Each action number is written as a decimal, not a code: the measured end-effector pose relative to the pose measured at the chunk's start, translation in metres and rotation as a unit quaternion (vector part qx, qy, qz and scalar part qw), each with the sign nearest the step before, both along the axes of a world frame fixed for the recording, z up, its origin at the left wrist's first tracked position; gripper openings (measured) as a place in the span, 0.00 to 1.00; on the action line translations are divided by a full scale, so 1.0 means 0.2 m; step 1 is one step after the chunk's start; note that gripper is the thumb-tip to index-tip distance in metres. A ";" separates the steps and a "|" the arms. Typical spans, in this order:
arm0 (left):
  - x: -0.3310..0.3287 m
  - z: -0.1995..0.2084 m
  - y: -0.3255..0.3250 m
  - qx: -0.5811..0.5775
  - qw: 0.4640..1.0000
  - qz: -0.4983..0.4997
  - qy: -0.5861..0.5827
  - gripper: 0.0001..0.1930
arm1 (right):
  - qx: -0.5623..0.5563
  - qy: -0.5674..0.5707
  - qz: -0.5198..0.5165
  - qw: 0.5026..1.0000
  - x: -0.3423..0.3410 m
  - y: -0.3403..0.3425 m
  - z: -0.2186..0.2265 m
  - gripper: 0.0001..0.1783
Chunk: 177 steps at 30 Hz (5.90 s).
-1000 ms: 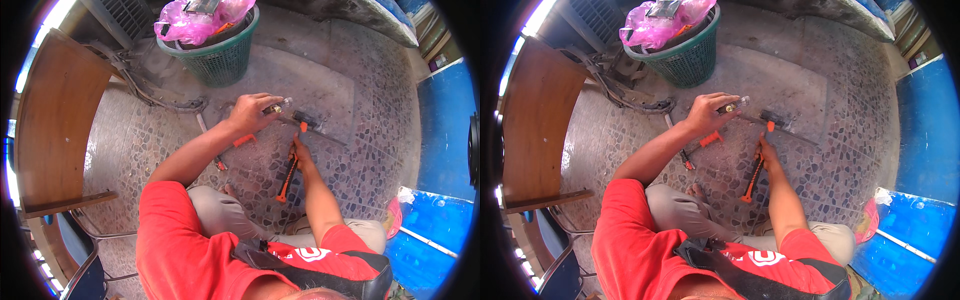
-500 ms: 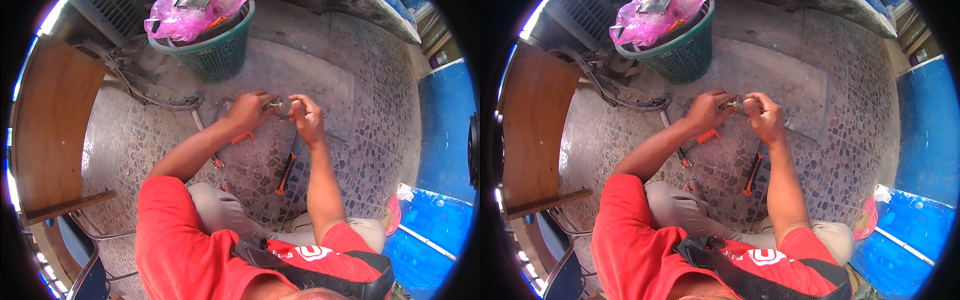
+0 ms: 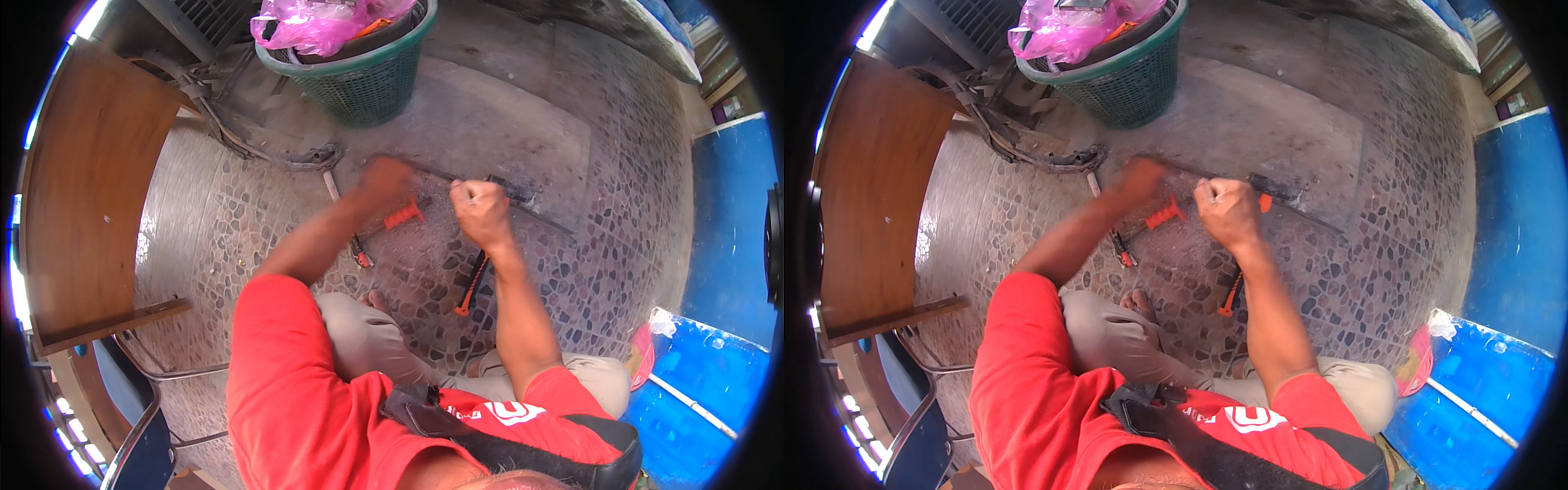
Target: The person gathers tools including a hammer and a chisel from a cluttered storage area. They then move to a tiled floor and use the hammer and chisel to chip away at a section of the floor or a pipe embedded in it.
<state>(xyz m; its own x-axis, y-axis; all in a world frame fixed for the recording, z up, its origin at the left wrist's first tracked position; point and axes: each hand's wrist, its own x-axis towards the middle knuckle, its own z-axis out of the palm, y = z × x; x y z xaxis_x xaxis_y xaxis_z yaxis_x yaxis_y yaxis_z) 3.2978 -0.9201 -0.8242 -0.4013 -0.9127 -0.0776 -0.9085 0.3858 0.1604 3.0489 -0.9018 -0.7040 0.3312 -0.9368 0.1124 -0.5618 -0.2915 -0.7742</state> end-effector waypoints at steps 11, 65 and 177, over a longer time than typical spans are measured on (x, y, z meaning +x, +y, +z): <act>-0.14 0.25 0.02 -0.074 0.900 0.094 0.420 0.29 | 0.060 -0.111 -0.067 0.990 -0.20 -0.16 0.38 0.11; -0.18 0.16 0.11 -0.035 0.908 0.000 0.417 0.09 | 0.253 -0.092 0.020 0.963 0.15 -0.14 -0.09 0.18; 0.17 -0.14 0.07 -0.155 0.896 0.231 0.345 0.09 | -0.035 -0.034 0.040 0.998 0.23 0.00 -0.04 0.23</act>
